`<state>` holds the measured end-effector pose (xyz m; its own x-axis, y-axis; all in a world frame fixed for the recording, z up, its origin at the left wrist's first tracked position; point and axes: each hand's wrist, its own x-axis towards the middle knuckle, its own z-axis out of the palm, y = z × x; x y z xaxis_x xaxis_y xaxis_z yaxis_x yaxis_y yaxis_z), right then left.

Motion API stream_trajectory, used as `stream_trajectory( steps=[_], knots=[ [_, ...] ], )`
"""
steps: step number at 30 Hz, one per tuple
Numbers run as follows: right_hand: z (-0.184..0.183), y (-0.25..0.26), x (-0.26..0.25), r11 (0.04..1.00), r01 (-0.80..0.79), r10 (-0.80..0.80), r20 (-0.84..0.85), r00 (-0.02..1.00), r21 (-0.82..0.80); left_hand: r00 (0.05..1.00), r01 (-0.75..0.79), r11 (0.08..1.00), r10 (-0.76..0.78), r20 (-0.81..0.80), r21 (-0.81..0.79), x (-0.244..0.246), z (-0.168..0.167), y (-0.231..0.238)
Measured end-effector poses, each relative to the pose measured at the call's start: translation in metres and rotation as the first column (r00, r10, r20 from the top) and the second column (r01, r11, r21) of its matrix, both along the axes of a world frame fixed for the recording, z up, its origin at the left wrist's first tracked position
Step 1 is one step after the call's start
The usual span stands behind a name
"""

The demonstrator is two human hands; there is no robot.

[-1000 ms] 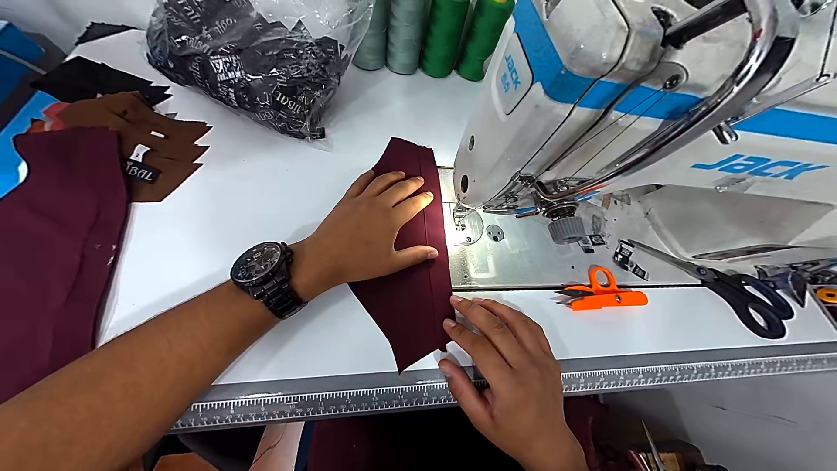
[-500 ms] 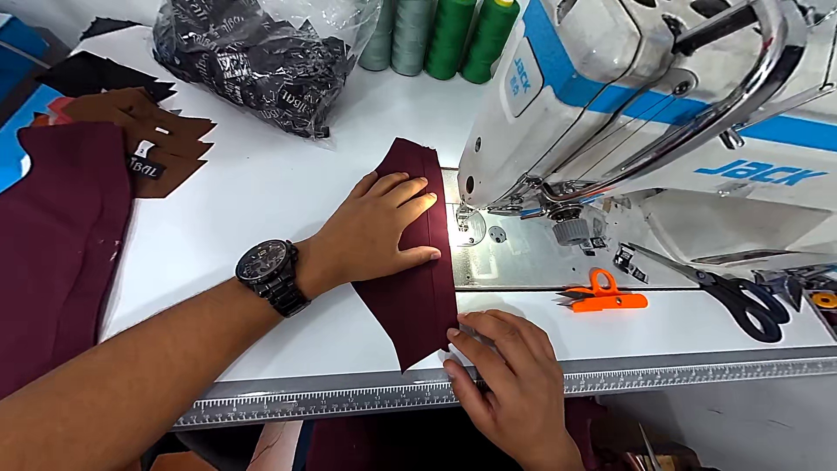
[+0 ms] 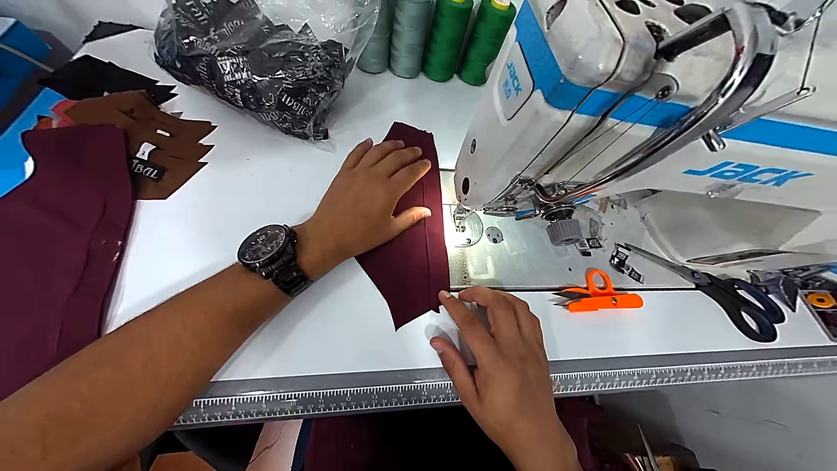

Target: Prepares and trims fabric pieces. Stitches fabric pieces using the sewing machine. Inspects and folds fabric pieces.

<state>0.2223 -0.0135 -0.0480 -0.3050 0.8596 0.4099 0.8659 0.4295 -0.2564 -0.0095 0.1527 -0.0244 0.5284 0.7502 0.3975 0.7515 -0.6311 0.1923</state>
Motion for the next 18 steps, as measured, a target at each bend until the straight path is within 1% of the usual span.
stream_trajectory(
  steps=[1,3,6,13,18],
  knots=[
    [0.0,0.0,-0.001,1.0,0.002,-0.002,0.006,1.0,0.001,0.999,0.015,1.0,-0.016,0.036,0.011,0.001,0.001,-0.004],
    [-0.001,0.0,0.0,1.0,0.006,-0.006,0.013,1.0,0.001,0.996,0.054,0.998,-0.051,0.067,-0.039,0.006,-0.004,-0.017],
    [-0.002,0.0,0.0,1.0,0.009,-0.009,0.012,1.0,-0.002,0.996,0.041,0.987,-0.052,-0.069,-0.157,0.01,-0.011,-0.028],
    [-0.001,0.001,-0.001,1.0,0.016,-0.016,0.026,1.0,-0.005,0.995,0.0,0.984,-0.019,-0.101,-0.181,0.012,-0.009,-0.028],
    [-0.001,0.001,-0.001,1.0,0.019,-0.019,0.036,0.999,-0.005,0.998,0.006,0.98,-0.019,-0.067,-0.199,0.01,-0.007,-0.024]
  ],
)
